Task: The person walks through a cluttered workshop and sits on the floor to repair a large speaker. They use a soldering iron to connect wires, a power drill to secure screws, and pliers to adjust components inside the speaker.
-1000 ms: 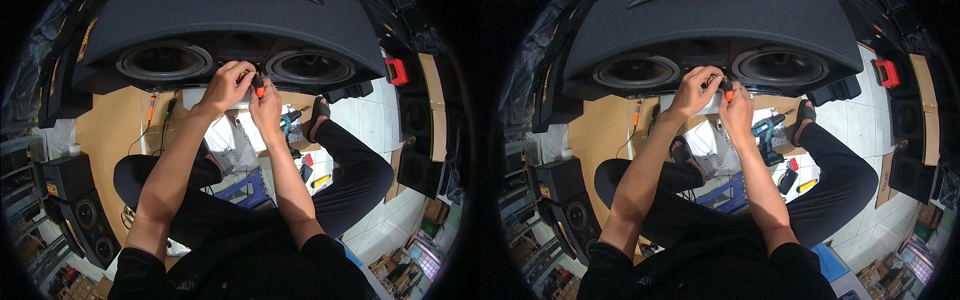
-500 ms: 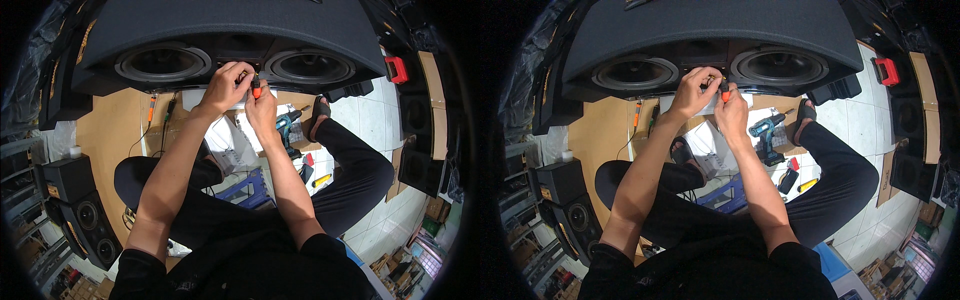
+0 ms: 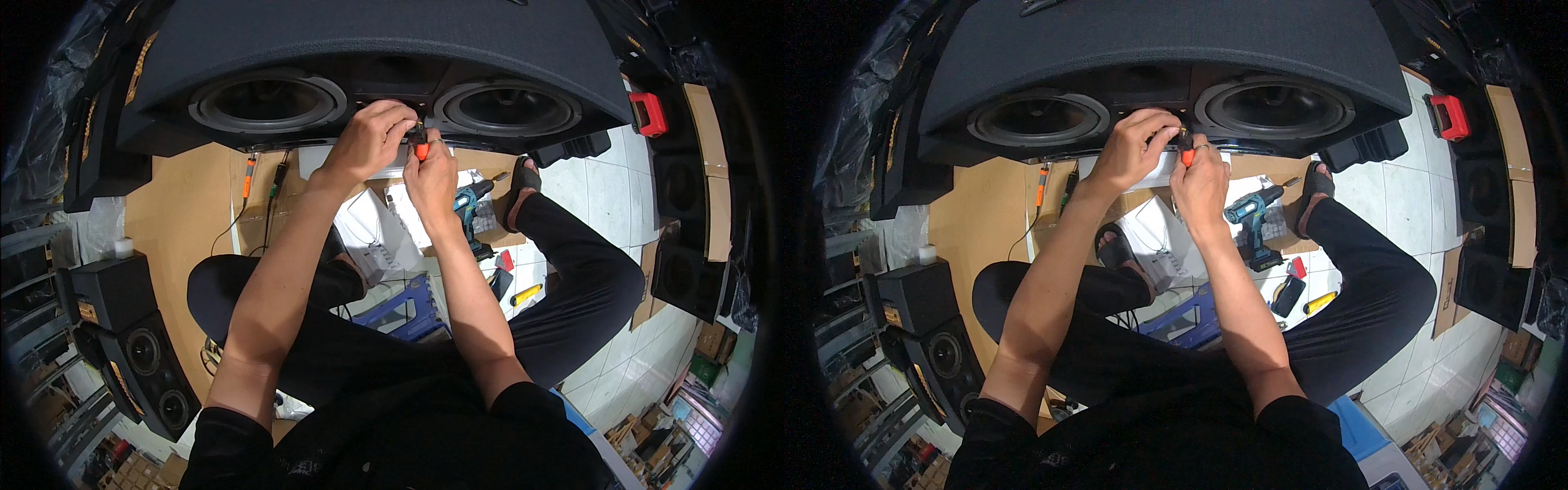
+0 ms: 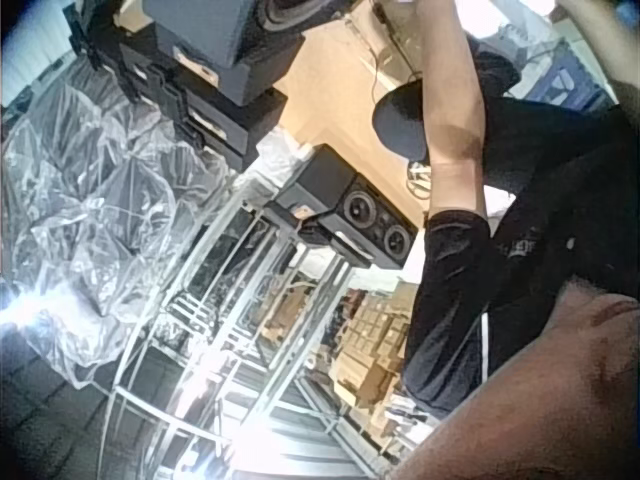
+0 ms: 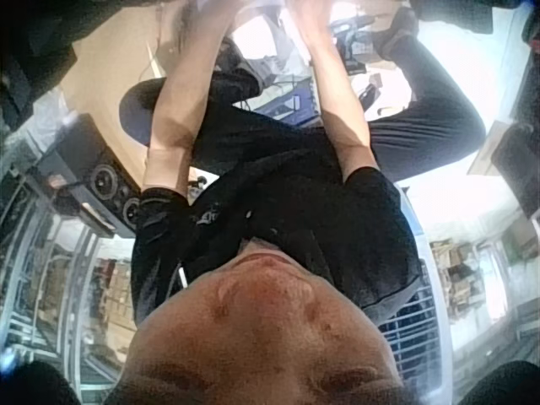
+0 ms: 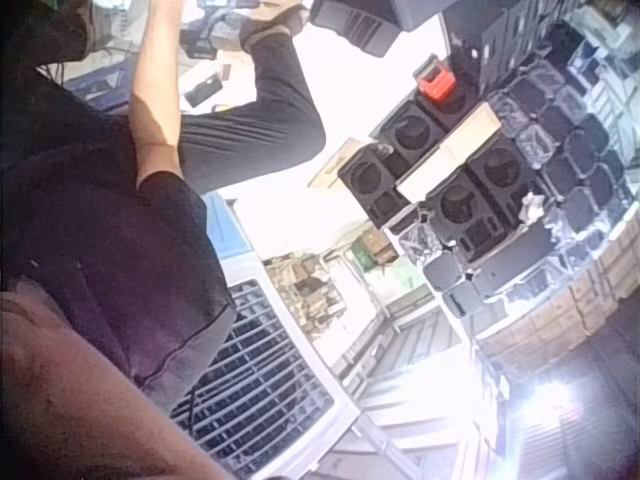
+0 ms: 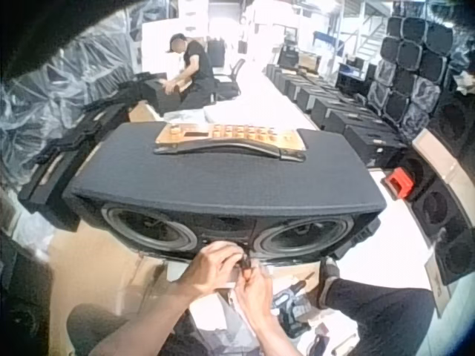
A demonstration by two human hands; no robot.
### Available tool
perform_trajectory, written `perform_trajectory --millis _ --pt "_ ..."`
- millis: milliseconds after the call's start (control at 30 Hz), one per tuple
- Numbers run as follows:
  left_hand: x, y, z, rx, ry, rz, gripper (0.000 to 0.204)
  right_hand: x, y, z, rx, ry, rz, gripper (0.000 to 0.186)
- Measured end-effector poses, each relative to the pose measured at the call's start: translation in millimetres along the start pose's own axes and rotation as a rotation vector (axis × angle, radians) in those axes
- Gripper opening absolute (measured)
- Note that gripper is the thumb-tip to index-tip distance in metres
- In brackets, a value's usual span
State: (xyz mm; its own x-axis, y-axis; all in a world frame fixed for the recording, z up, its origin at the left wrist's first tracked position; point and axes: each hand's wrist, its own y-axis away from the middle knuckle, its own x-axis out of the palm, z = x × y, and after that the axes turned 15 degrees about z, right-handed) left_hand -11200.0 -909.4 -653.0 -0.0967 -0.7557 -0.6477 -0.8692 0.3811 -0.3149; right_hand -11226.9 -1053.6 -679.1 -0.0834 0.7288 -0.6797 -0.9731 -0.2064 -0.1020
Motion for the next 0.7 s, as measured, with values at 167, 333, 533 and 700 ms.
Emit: perform_trajectory --millis 167,333,533,700 --pt "-7.5 1.0 -2.8 -0.067 0.116 0.156 0.023 3.6 1.2 -1.9 0.112 -0.218 0.100 0.014" --pt "-4.8 -4.8 3.5 0.096 0.026 0.068 0.031 12.6 -4.1 -23.1 0.109 -0.529 0.192 0.016" --pt "-10.8 -8.6 11.1 -0.178 0.193 0.248 0.033 14.2 0.5 -10.0 0.296 -1.021 0.317 0.011" --pt "-14.0 -12.7 9.3 -0.240 0.185 0.288 0.035 17.3 2.8 -8.2 0.368 -1.189 0.341 0.013"
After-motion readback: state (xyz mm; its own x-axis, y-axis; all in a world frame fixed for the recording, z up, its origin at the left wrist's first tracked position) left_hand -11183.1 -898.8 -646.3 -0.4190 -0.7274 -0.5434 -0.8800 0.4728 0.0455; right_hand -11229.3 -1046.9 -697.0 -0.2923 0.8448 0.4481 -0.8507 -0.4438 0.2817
